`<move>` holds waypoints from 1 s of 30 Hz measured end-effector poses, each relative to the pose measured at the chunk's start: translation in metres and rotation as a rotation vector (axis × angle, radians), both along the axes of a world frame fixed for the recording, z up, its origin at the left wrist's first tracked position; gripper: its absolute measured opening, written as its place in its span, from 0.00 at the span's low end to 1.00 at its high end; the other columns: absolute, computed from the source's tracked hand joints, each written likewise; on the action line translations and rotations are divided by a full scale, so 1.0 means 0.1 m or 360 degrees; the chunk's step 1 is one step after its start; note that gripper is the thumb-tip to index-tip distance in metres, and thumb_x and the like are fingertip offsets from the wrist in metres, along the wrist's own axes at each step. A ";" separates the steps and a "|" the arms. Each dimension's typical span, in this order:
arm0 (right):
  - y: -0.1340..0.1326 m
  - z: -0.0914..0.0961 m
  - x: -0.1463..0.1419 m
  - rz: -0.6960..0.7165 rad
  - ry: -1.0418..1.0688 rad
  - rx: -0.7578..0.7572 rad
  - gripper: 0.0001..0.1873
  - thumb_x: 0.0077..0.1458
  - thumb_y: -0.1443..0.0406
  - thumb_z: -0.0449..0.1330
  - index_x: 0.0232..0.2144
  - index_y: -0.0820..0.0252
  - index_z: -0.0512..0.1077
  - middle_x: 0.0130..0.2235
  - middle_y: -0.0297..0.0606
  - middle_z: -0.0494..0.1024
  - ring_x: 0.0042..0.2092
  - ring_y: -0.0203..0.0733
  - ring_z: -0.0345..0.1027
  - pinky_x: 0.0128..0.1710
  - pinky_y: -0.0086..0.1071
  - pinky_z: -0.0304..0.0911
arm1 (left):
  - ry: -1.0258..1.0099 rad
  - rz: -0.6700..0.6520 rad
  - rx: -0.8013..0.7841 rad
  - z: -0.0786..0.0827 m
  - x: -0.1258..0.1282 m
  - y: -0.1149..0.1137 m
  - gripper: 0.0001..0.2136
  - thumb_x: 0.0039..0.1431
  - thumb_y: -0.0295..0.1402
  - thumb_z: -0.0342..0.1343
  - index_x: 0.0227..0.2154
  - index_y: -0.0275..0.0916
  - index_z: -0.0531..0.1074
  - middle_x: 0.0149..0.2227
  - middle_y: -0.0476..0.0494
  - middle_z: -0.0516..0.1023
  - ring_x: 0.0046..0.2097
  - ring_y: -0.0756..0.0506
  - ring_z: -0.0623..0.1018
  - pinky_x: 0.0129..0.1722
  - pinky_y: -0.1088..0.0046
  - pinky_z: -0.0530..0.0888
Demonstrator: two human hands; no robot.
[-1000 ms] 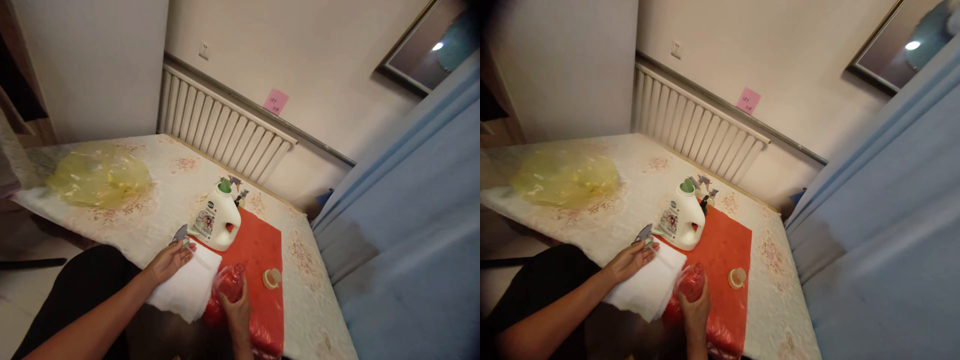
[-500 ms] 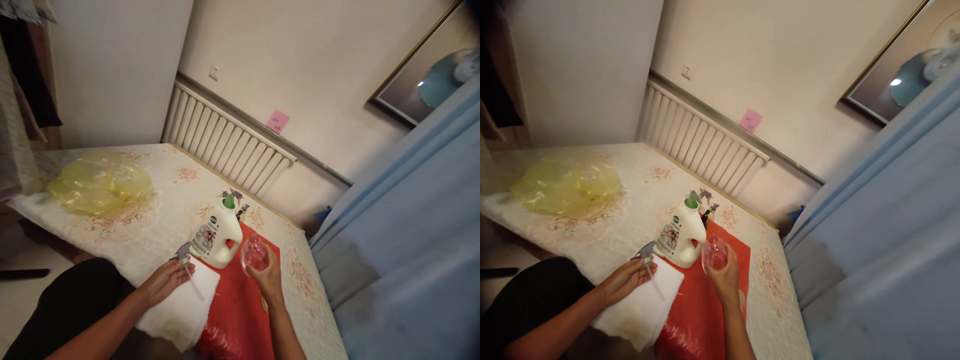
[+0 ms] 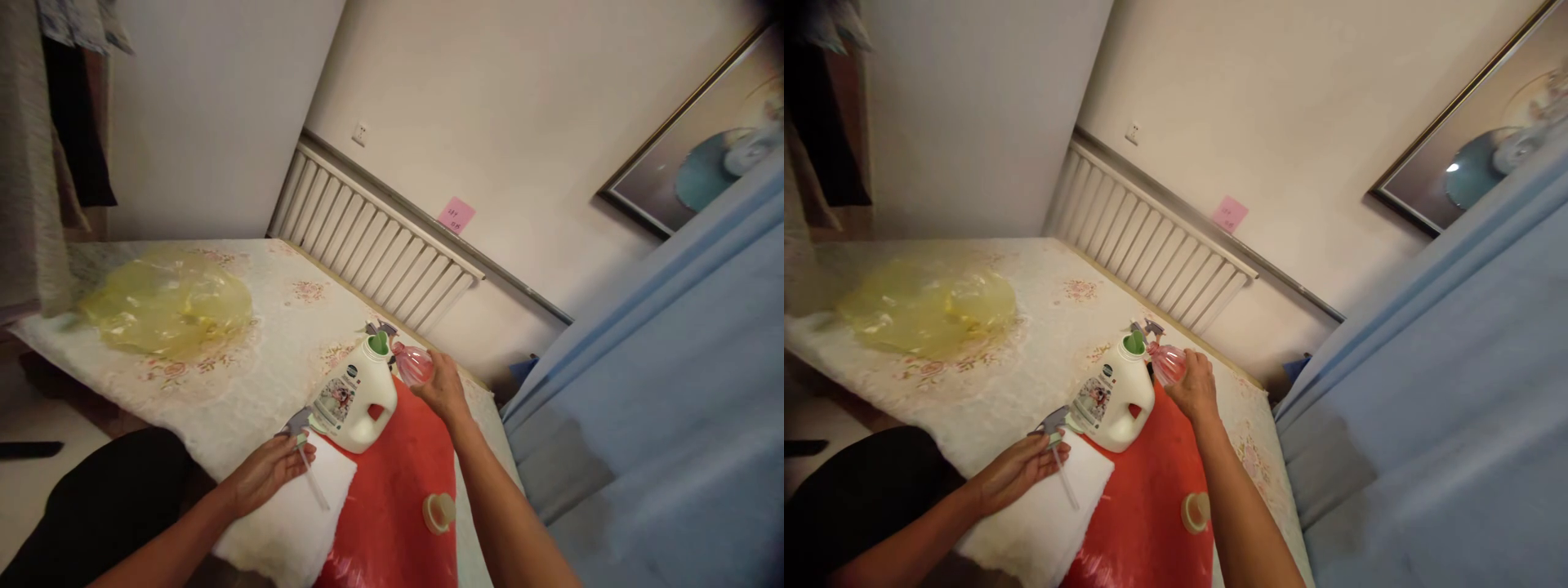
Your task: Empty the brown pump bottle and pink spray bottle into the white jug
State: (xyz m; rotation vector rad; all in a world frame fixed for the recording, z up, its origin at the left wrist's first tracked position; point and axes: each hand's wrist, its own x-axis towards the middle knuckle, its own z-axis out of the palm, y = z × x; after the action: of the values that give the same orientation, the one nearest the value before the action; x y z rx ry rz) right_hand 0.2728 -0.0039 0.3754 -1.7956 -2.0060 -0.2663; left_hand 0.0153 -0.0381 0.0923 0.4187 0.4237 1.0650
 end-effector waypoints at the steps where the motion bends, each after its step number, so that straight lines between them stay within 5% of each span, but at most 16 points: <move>1: 0.01 0.03 -0.03 -0.0019 -0.0047 -0.0015 0.31 0.40 0.68 0.64 0.50 0.60 0.67 0.49 0.46 0.72 0.51 0.52 0.66 0.51 0.41 0.63 | -0.0002 -0.0004 0.0009 0.00 0.00 0.00 0.09 0.62 0.33 0.61 0.42 0.35 0.73 0.40 0.33 0.82 0.44 0.41 0.82 0.49 0.63 0.75; 30: 0.06 0.41 -0.26 -0.0068 -0.0804 -0.0123 0.25 0.44 0.69 0.60 0.48 0.59 0.67 0.48 0.46 0.71 0.48 0.51 0.64 0.44 0.38 0.59 | -0.0034 -0.0014 -0.0014 -0.02 0.00 0.00 0.09 0.61 0.33 0.61 0.42 0.35 0.72 0.40 0.34 0.82 0.43 0.41 0.82 0.49 0.63 0.75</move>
State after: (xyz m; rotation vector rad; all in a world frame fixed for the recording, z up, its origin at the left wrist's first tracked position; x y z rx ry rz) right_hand 0.2472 0.0017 0.4168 -1.9654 -2.3362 -0.7272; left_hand 0.0153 -0.0378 0.0900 0.4007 0.4076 1.0579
